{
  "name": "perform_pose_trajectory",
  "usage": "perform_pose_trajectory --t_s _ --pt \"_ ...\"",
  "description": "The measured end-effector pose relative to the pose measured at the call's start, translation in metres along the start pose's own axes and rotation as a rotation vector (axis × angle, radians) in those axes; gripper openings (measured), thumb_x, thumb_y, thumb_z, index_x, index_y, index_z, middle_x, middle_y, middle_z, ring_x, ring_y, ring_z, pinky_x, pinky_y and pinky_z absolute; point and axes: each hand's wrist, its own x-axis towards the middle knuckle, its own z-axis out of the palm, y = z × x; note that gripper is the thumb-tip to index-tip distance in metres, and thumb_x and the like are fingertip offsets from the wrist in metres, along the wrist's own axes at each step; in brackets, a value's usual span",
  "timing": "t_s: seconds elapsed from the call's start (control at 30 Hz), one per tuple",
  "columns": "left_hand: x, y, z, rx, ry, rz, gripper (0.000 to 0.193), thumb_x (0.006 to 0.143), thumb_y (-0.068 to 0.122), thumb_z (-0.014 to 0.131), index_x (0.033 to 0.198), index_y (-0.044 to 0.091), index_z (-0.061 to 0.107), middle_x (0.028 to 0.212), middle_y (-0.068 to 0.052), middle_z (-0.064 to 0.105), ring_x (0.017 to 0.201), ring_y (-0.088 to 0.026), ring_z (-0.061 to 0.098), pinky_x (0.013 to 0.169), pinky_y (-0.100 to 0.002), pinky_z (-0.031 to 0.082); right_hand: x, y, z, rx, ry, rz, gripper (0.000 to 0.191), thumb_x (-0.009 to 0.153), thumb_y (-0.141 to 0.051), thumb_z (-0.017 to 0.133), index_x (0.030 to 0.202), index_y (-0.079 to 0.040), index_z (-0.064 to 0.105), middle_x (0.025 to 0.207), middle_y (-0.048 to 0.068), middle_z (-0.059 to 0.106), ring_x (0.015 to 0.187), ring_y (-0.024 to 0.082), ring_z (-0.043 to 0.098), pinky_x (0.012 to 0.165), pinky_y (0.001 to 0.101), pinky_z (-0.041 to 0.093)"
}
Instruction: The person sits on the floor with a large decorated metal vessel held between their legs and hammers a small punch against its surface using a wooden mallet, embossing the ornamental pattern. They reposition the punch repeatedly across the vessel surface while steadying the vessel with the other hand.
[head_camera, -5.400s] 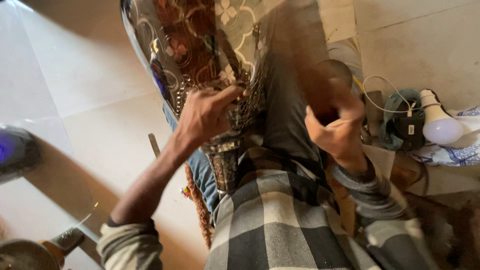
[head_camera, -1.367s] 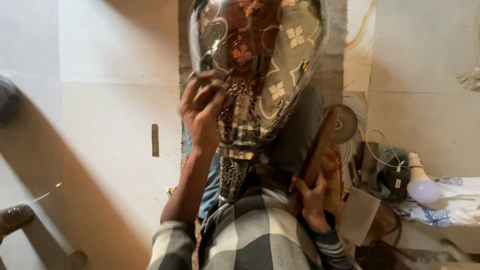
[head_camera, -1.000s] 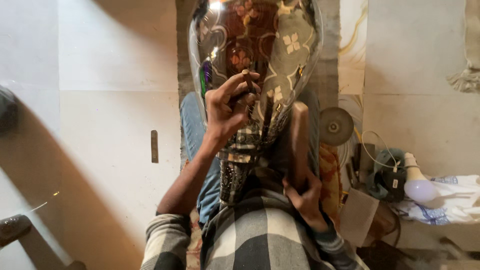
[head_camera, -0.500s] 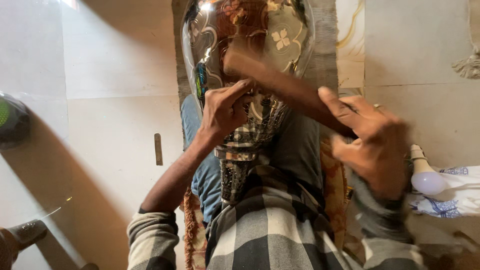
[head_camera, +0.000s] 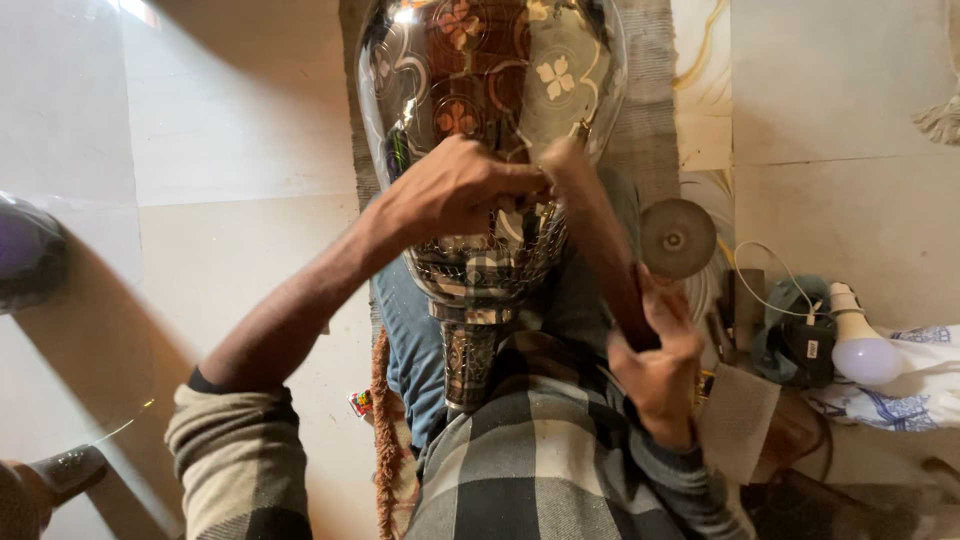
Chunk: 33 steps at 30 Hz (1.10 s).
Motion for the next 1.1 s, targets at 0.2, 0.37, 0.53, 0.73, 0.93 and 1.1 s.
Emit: perform_pose_trajectory --t_s 0.2,0.37,0.53,0.73,0.93,1.1 --pt "0.017 -0.004 -0.016 -0.114 -0.059 0.147 0.047 0.081 -0.011 0.063 0.118 0.014 0.077 0.076 -0.006 0.076 0.050 -0.014 0.064 0.038 -0.032 0.045 -0.050 0.015 0.022 0.133 0.175 0.236 0.035 0.086 -0.004 0.073 0.120 0.004 0.068 0.099 0.015 0.072 0.082 0.020 0.068 0.075 0.0320 0.058" --pt "0.017 0.005 -0.020 -0.108 -0.050 0.081 0.051 0.076 -0.008 0.064 0.117 0.018 0.077 0.077 -0.004 0.077 0.055 -0.016 0.067 0.042 -0.035 0.048 -0.036 0.021 0.009 0.171 0.138 0.075 0.022 0.087 0.000 0.070 0.109 -0.005 0.070 0.095 0.010 0.073 0.074 0.016 0.071 0.066 0.0268 0.058" --pt "0.002 0.014 -0.011 -0.080 0.104 -0.051 0.046 0.081 -0.005 0.065 0.120 0.017 0.075 0.084 -0.004 0.078 0.060 -0.016 0.071 0.045 -0.033 0.051 0.003 0.017 -0.012 -0.061 0.141 -0.121 0.052 0.080 0.003 0.070 0.129 0.007 0.052 0.111 0.024 0.062 0.100 0.033 0.064 0.090 0.0425 0.055" --pt "-0.026 0.024 0.007 -0.190 0.356 -0.170 0.049 0.084 -0.012 0.054 0.125 0.008 0.071 0.103 -0.010 0.079 0.071 -0.018 0.075 0.060 -0.030 0.061 0.055 -0.016 -0.027 0.242 0.113 0.122 0.047 0.090 0.004 0.071 0.136 0.006 0.063 0.104 0.010 0.068 0.091 0.013 0.065 0.082 0.0275 0.055" --pt "-0.031 0.024 0.020 -0.184 0.423 -0.291 0.032 0.088 -0.007 0.065 0.117 0.007 0.070 0.100 -0.011 0.078 0.081 -0.022 0.079 0.070 -0.032 0.064 0.082 -0.040 -0.056 -0.380 -0.188 -0.051 0.066 0.072 0.007 0.070 0.137 -0.007 0.071 0.101 0.014 0.069 0.079 0.021 0.065 0.073 0.0325 0.053" --pt "-0.026 0.030 0.019 -0.231 0.510 -0.242 0.041 0.091 -0.010 0.059 0.127 0.006 0.068 0.114 -0.013 0.078 0.089 -0.022 0.080 0.076 -0.031 0.067 0.074 -0.033 -0.028 -0.034 -0.060 -0.032 0.057 0.083 0.003 0.069 0.139 -0.006 0.066 0.108 0.015 0.071 0.092 0.019 0.070 0.088 0.0288 0.053"
